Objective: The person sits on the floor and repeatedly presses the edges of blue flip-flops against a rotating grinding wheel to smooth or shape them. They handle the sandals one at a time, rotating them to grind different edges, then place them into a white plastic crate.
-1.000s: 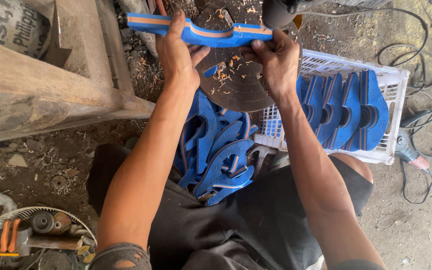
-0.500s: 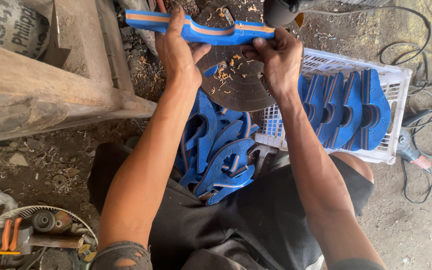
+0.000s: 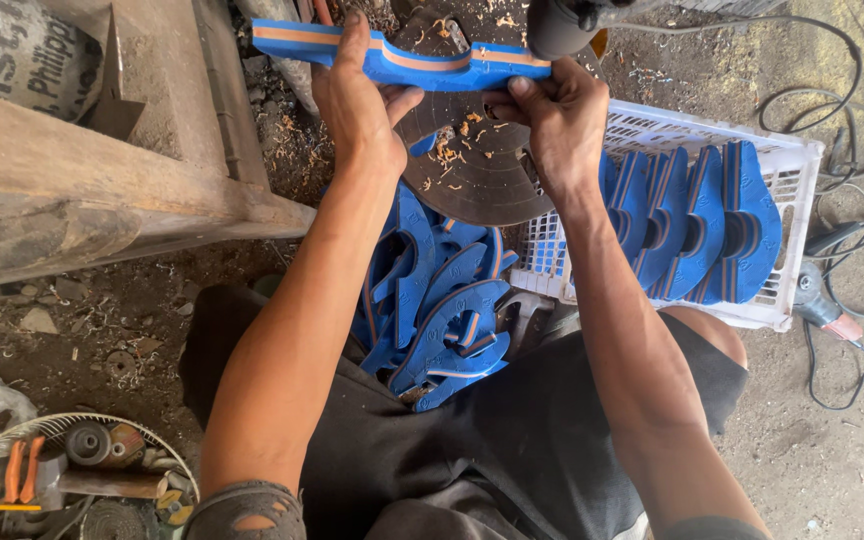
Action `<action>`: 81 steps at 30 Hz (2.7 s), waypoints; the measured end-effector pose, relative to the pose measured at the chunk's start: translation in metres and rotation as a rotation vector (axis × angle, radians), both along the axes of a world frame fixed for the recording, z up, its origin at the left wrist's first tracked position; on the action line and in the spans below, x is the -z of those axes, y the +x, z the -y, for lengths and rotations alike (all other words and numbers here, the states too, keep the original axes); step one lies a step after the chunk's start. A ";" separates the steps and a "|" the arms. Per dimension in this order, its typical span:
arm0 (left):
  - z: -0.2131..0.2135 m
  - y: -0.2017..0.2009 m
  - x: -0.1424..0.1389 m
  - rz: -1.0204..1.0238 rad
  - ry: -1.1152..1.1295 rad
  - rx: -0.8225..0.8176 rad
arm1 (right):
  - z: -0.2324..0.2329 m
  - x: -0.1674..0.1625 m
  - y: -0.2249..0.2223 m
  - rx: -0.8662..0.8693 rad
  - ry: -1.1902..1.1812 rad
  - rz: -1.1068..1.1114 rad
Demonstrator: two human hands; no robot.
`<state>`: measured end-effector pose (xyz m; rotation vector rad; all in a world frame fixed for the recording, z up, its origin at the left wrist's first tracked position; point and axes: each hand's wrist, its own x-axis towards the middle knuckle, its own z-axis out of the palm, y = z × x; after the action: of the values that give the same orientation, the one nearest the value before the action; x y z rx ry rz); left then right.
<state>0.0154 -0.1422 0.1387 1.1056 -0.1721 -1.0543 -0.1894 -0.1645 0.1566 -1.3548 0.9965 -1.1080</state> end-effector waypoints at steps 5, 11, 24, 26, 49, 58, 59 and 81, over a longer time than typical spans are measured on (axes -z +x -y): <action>-0.001 -0.001 -0.008 0.032 -0.025 -0.008 | 0.000 -0.002 -0.001 0.011 0.002 -0.007; -0.001 -0.003 -0.012 0.010 -0.010 -0.006 | 0.000 -0.005 -0.001 0.008 -0.009 -0.011; 0.001 -0.001 -0.013 0.021 -0.017 -0.011 | 0.001 -0.005 -0.002 -0.001 0.008 0.007; 0.001 0.000 -0.013 0.028 -0.024 0.014 | -0.001 -0.006 -0.001 -0.005 0.007 0.015; -0.043 -0.043 -0.021 0.230 -0.086 0.111 | -0.036 -0.009 0.007 0.119 0.224 -0.159; -0.060 -0.045 -0.018 0.170 -0.145 0.112 | -0.050 0.002 -0.019 0.048 0.349 0.085; -0.062 -0.045 -0.018 0.214 -0.129 0.115 | -0.051 0.002 -0.021 0.050 0.331 0.033; -0.072 -0.012 -0.023 -0.144 0.034 1.124 | -0.041 0.000 -0.069 -0.204 0.309 0.431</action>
<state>0.0036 -0.0698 0.1614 0.9306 -0.7128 -2.1252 -0.2588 -0.1233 0.1561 -0.8952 0.6626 -0.9884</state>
